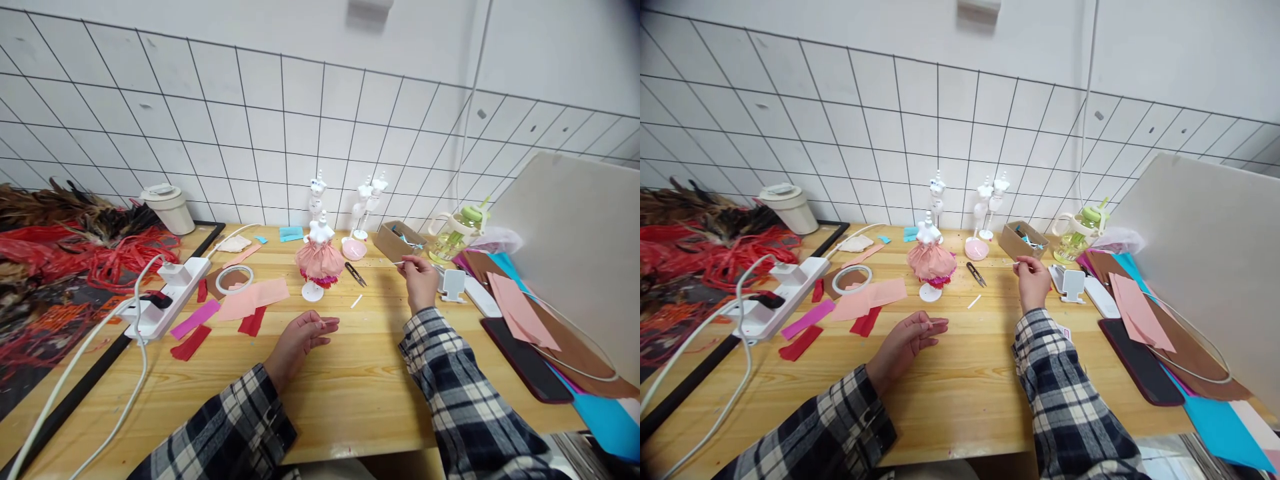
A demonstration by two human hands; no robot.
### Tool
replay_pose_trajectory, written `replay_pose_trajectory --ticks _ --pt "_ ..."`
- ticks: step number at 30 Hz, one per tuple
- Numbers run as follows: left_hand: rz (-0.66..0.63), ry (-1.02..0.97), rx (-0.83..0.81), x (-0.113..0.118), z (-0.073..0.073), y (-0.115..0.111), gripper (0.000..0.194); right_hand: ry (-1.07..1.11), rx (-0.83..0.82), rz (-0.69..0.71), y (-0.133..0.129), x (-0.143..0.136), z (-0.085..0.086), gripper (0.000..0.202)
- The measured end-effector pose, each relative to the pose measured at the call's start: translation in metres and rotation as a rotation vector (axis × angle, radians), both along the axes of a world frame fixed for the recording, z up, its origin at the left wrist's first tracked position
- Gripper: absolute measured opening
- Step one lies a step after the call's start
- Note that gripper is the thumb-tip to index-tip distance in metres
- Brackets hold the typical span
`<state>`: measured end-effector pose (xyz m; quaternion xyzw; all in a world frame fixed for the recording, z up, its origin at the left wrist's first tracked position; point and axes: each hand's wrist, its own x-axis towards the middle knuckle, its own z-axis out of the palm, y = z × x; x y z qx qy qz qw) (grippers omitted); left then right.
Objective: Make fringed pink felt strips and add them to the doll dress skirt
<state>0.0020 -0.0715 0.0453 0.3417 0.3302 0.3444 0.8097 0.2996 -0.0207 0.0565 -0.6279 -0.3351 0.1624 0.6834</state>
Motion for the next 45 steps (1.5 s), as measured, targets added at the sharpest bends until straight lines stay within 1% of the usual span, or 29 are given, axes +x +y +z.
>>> replay_pose_trajectory --ticks 2,4,6,7,8,9,11,14,17,19,21,22,24,25,26,27,28,29,32,34,36,37,38,40,42,43,45 --pt "-0.002 0.005 -0.001 0.001 0.000 0.000 0.022 -0.231 -0.183 0.113 -0.006 -0.007 -0.003 0.020" --pt "-0.004 0.011 -0.005 0.001 0.001 0.000 0.022 -0.578 -0.336 0.311 -0.012 -0.018 -0.008 0.024" --pt "-0.007 0.016 -0.010 0.000 0.001 0.000 0.022 -0.938 -0.417 0.535 -0.018 -0.029 -0.013 0.029" --pt "-0.006 0.018 -0.011 0.000 0.001 0.000 0.022 -1.084 -0.447 0.636 -0.020 -0.034 -0.016 0.031" --pt "-0.004 0.018 -0.012 0.000 0.001 0.000 0.022 -1.199 -0.481 0.721 -0.021 -0.037 -0.018 0.032" --pt "-0.001 0.019 -0.012 0.000 0.001 0.000 0.021 -1.282 -0.526 0.778 -0.022 -0.040 -0.020 0.031" --pt "0.003 0.021 -0.010 0.000 0.001 0.001 0.021 -1.372 -0.629 0.816 -0.021 -0.043 -0.022 0.028" --pt "-0.013 0.022 -0.007 0.000 -0.001 0.000 0.020 -1.402 -0.746 0.794 -0.016 -0.047 -0.024 0.026" --pt "-0.024 0.021 -0.008 0.000 -0.003 0.000 0.019 -1.415 -0.766 0.794 -0.009 -0.049 -0.018 0.019" --pt "-0.016 0.022 -0.009 0.000 -0.004 0.002 0.019 -1.420 -0.748 0.776 -0.002 -0.045 -0.003 0.015" --pt "-0.011 0.025 -0.013 0.000 -0.005 0.005 0.019 -1.407 -0.701 0.695 0.008 -0.030 0.021 0.016" --pt "-0.016 0.028 -0.015 0.000 -0.006 0.007 0.019 -1.395 -0.677 0.610 0.015 -0.020 0.035 0.020" --pt "-0.038 0.027 -0.020 0.000 -0.007 0.011 0.020 -1.325 -0.635 0.301 0.030 0.007 0.061 0.027" --pt "-0.049 0.020 -0.023 0.001 -0.008 0.013 0.021 -1.299 -0.627 0.184 0.037 0.022 0.072 0.033" --pt "-0.055 0.008 -0.028 0.001 -0.009 0.015 0.022 -1.265 -0.620 0.060 0.045 0.036 0.079 0.037" --pt "-0.057 -0.006 -0.032 0.002 -0.009 0.017 0.022 -1.235 -0.624 -0.034 0.052 0.050 0.084 0.039" --pt "-0.060 -0.018 -0.034 0.002 -0.010 0.018 0.023 -1.209 -0.640 -0.093 0.058 0.063 0.085 0.042" --pt "-0.063 -0.024 -0.029 0.003 -0.012 0.019 0.023 -1.186 -0.695 -0.120 0.063 0.074 0.084 0.044" --pt "-0.083 -0.016 0.003 0.004 -0.015 0.019 0.023 -1.235 -0.807 -0.061 0.071 0.099 0.073 0.044" --pt "-0.094 -0.014 0.016 0.004 -0.016 0.019 0.022 -1.241 -0.839 -0.117 0.072 0.108 0.068 0.039" --pt "-0.097 -0.019 0.015 0.004 -0.017 0.019 0.021 -1.224 -0.864 -0.185 0.071 0.112 0.067 0.035" --pt "-0.096 -0.021 0.013 0.004 -0.017 0.020 0.020 -1.217 -0.876 -0.193 0.070 0.114 0.067 0.034" --pt "-0.094 -0.022 0.011 0.004 -0.017 0.020 0.020 -1.211 -0.888 -0.178 0.069 0.114 0.068 0.033" --pt "-0.092 -0.021 0.006 0.004 -0.017 0.020 0.019 -1.211 -0.905 -0.102 0.067 0.114 0.069 0.032" --pt "-0.094 -0.021 -0.003 0.005 -0.017 0.021 0.019 -1.216 -0.895 -0.032 0.066 0.112 0.069 0.036" --pt "-0.094 -0.022 -0.007 0.005 -0.016 0.021 0.019 -1.215 -0.879 -0.022 0.065 0.111 0.069 0.038" --pt "-0.092 -0.019 -0.010 0.005 -0.016 0.020 0.020 -1.200 -0.846 -0.064 0.064 0.109 0.069 0.039"
